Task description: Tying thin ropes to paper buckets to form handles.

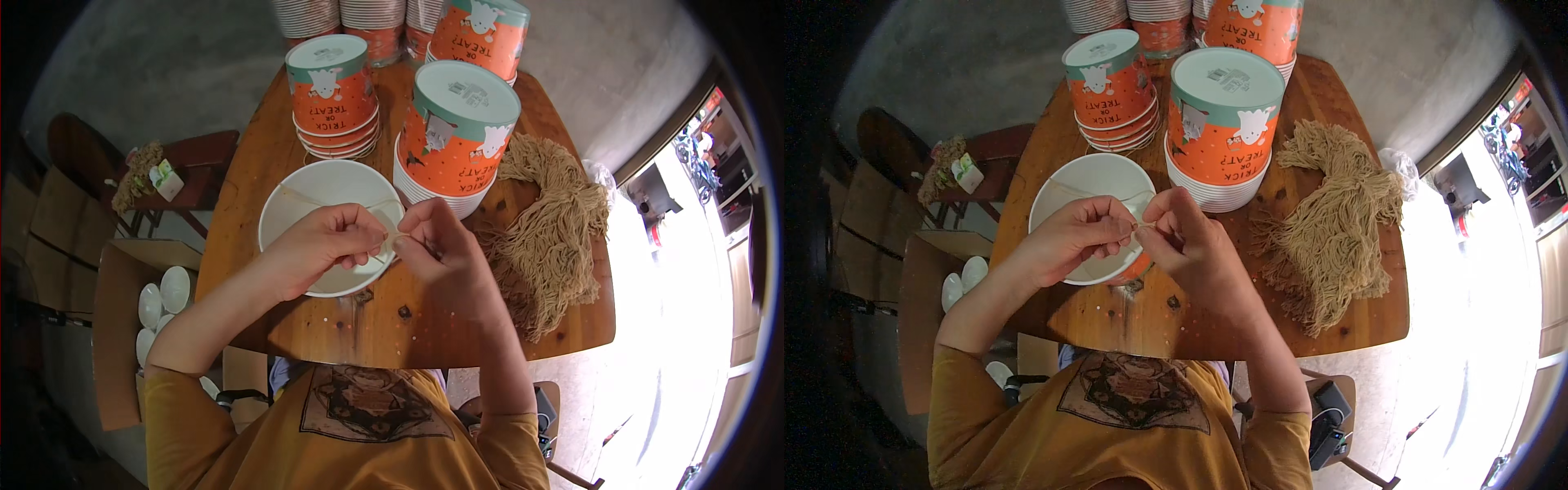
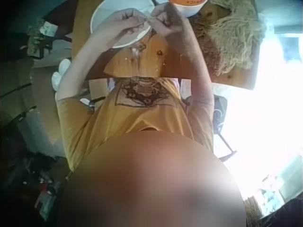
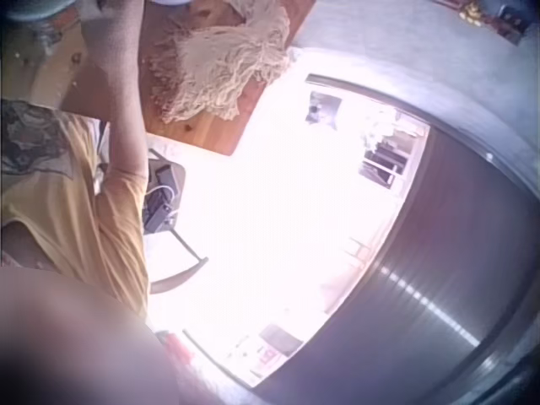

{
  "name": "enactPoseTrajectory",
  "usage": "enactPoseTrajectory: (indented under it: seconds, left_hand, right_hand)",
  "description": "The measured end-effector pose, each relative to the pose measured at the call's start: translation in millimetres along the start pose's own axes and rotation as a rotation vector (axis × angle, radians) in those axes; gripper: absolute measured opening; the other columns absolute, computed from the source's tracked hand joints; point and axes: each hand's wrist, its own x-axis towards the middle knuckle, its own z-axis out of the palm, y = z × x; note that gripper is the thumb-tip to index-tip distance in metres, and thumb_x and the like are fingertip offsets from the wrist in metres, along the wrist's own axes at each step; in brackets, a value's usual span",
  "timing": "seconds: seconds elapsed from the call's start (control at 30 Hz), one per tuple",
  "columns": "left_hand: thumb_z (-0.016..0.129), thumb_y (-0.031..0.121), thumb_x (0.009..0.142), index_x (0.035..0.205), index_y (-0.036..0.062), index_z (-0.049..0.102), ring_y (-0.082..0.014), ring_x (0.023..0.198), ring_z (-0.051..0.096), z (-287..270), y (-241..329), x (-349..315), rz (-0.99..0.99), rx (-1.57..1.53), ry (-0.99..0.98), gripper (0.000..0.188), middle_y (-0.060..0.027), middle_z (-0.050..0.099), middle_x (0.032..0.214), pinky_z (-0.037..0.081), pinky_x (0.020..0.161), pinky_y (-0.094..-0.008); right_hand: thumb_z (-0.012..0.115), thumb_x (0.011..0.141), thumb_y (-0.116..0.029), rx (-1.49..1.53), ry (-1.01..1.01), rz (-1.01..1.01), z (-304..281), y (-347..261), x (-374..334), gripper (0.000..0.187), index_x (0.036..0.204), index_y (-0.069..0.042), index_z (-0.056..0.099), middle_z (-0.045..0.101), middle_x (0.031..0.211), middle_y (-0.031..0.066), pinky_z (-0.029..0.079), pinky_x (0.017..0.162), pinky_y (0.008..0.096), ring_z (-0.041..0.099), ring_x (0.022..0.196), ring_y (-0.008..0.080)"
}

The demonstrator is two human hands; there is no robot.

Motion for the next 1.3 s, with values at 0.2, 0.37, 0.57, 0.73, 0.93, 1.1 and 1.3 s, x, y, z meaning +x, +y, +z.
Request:
enactPoseTrajectory:
  seconds: [0.2, 0.37, 0.57, 0.73, 0.93, 1.1, 1.3]
  left_hand:
    - [0.065, 0.015, 0.093, 0.096, 0.0052, 0.063, -0.0044, 0.074, 0.051, 15, -1, 0, 0.089, 0.199, 0.043, 0.01, 0.0035, 0.058, 0.084, 0.042, 0.069, -0.0205]
    - [0.064, 0.017, 0.094, 0.096, 0.0031, 0.064, -0.0032, 0.077, 0.053, 16, -6, 3, 0.166, 0.31, -0.02, 0.014, 0.0039, 0.058, 0.081, 0.045, 0.072, -0.0217]
    - [0.062, 0.018, 0.098, 0.1, 0.004, 0.064, -0.0038, 0.085, 0.055, 15, -1, 0, 0.094, 0.371, -0.069, 0.014, 0.0037, 0.063, 0.092, 0.045, 0.077, -0.0219]
    - [0.062, 0.017, 0.098, 0.1, 0.0029, 0.063, -0.0039, 0.085, 0.055, 17, 3, 2, 0.045, 0.348, -0.033, 0.015, 0.003, 0.063, 0.092, 0.045, 0.076, -0.0216]
    - [0.064, 0.018, 0.095, 0.093, 0.0019, 0.064, -0.0033, 0.067, 0.051, 17, -4, 5, 0.108, 0.3, 0.007, 0.016, 0.0044, 0.056, 0.075, 0.041, 0.058, -0.0211]
    - [0.063, 0.016, 0.095, 0.094, 0.0016, 0.064, -0.0039, 0.07, 0.052, 19, -1, 5, 0.082, 0.308, 0.001, 0.015, 0.0032, 0.058, 0.077, 0.042, 0.061, -0.021]
    - [0.059, 0.012, 0.093, 0.093, 0.0019, 0.064, -0.005, 0.075, 0.055, 21, 7, 2, 0.041, 0.267, 0.019, 0.011, 0.0013, 0.062, 0.084, 0.045, 0.068, -0.0213]
  right_hand:
    - [0.057, 0.095, -0.004, 0.265, -0.279, -0.016, -15, -27, 19, 0.006, 0.1, -0.004, 0.053, 0.049, 0.079, -0.0044, 0.039, 0.063, 0.0195, 0.044, 0.071, 0.002]
    - [0.054, 0.096, -0.004, 0.068, -0.26, -0.101, -15, -4, 33, 0.004, 0.1, -0.004, 0.055, 0.049, 0.074, -0.0043, 0.039, 0.061, 0.0201, 0.046, 0.068, 0.0016]
    - [0.055, 0.096, -0.004, 0.0, -0.193, -0.115, -16, 1, 35, 0.004, 0.101, -0.004, 0.056, 0.048, 0.071, -0.0043, 0.039, 0.059, 0.0209, 0.047, 0.067, 0.0017]
    - [0.058, 0.096, -0.005, 0.131, -0.132, -0.114, -19, 23, 18, 0.007, 0.103, -0.004, 0.056, 0.051, 0.074, -0.0029, 0.042, 0.061, 0.0207, 0.048, 0.07, 0.0028]
    - [0.074, 0.082, -0.007, -0.15, 0.033, -0.132, -12, 8, -14, 0.013, 0.088, -0.003, 0.063, 0.055, 0.079, 0.0024, 0.047, 0.063, 0.0263, 0.053, 0.068, 0.0111]
    - [0.074, 0.082, -0.005, -0.282, 0.111, -0.175, -4, 7, -25, 0.012, 0.088, -0.003, 0.063, 0.055, 0.079, 0.0024, 0.046, 0.06, 0.0269, 0.051, 0.066, 0.0115]
    - [0.069, 0.087, -0.005, -0.147, 0.067, -0.113, 2, 4, -26, 0.008, 0.09, -0.001, 0.062, 0.057, 0.082, 0.007, 0.046, 0.062, 0.0281, 0.055, 0.069, 0.0164]
